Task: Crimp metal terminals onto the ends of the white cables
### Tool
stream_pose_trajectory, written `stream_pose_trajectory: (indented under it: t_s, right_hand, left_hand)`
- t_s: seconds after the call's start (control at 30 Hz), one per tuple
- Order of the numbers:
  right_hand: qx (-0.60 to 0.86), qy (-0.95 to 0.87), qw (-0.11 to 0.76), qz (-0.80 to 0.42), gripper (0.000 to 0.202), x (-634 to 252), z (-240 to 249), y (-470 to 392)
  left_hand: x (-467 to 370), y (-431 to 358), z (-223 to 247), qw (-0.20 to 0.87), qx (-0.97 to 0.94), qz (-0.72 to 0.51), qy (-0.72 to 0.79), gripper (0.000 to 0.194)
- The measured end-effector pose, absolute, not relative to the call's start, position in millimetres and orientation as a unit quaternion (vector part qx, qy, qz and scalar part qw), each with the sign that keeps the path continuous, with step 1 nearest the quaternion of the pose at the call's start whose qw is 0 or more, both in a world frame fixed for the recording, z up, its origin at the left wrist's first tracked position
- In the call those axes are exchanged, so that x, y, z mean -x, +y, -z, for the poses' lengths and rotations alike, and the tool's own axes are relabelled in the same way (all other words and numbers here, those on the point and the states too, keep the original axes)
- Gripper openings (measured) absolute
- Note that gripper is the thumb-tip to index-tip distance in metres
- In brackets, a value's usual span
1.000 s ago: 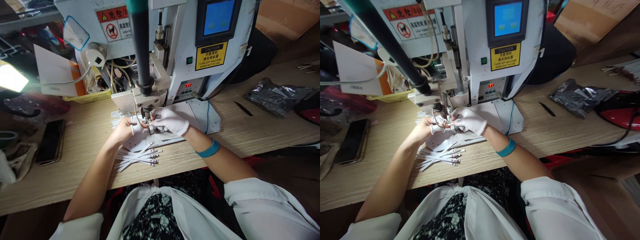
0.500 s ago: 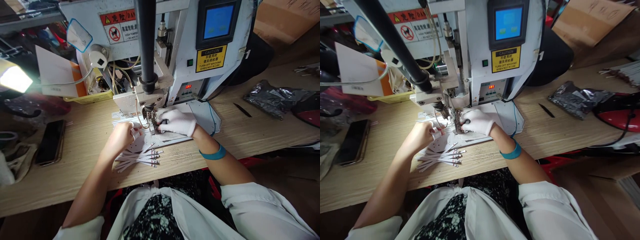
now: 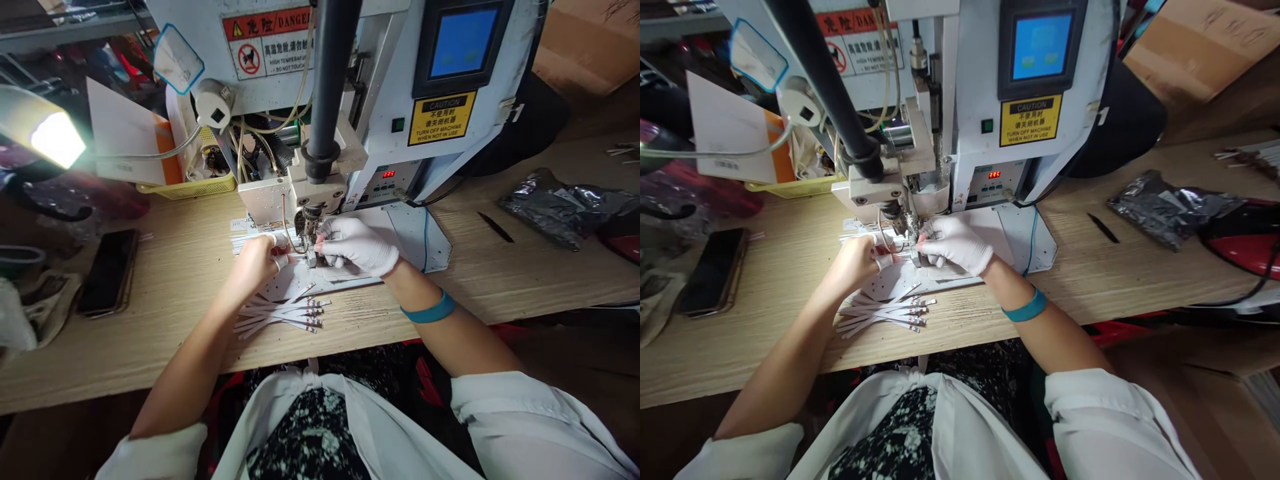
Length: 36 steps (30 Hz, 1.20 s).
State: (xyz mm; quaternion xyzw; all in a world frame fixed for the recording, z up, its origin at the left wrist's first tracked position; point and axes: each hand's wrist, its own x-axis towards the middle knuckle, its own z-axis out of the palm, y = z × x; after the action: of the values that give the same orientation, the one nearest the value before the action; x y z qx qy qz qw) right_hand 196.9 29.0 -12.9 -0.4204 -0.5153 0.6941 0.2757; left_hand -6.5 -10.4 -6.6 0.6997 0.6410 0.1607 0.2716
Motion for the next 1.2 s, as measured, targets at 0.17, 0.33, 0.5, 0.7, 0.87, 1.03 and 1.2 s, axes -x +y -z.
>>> stream_pose_trajectory:
  t_s: [0.17, 0.33, 0.5, 0.7, 0.87, 1.03, 1.2]
  right_hand:
    - [0.409, -0.498, 0.268, -0.716, 0.023, -191, 17, 27]
    - [0.392, -0.476, 0.281, -0.735, 0.016, -195, 23, 30]
    - [0.411, -0.471, 0.302, -0.720, 0.017, -192, 20, 29]
    - [0.424, -0.501, 0.287, -0.697, 0.015, -190, 15, 27]
    - [0.428, -0.496, 0.323, -0.683, 0.015, -190, 18, 28]
    - [0.434, -0.514, 0.305, -0.674, 0.013, -187, 17, 26]
    - [0.430, -0.507, 0.298, -0.685, 0.016, -185, 15, 26]
  left_hand:
    - [12, -8, 6, 0.315, -0.683, -0.200, 0.628, 0.030]
    - [14, -7, 7, 0.352, -0.683, -0.222, 0.600, 0.034]
    - [13, -7, 4, 0.390, -0.676, -0.226, 0.583, 0.030]
    - [15, -6, 8, 0.352, -0.698, -0.223, 0.583, 0.025]
    - [15, -7, 7, 0.358, -0.679, -0.236, 0.595, 0.026]
    - [9, -9, -1, 0.414, -0.661, -0.252, 0.572, 0.030]
    - [3, -9, 4, 0.454, -0.624, -0.266, 0.578, 0.031]
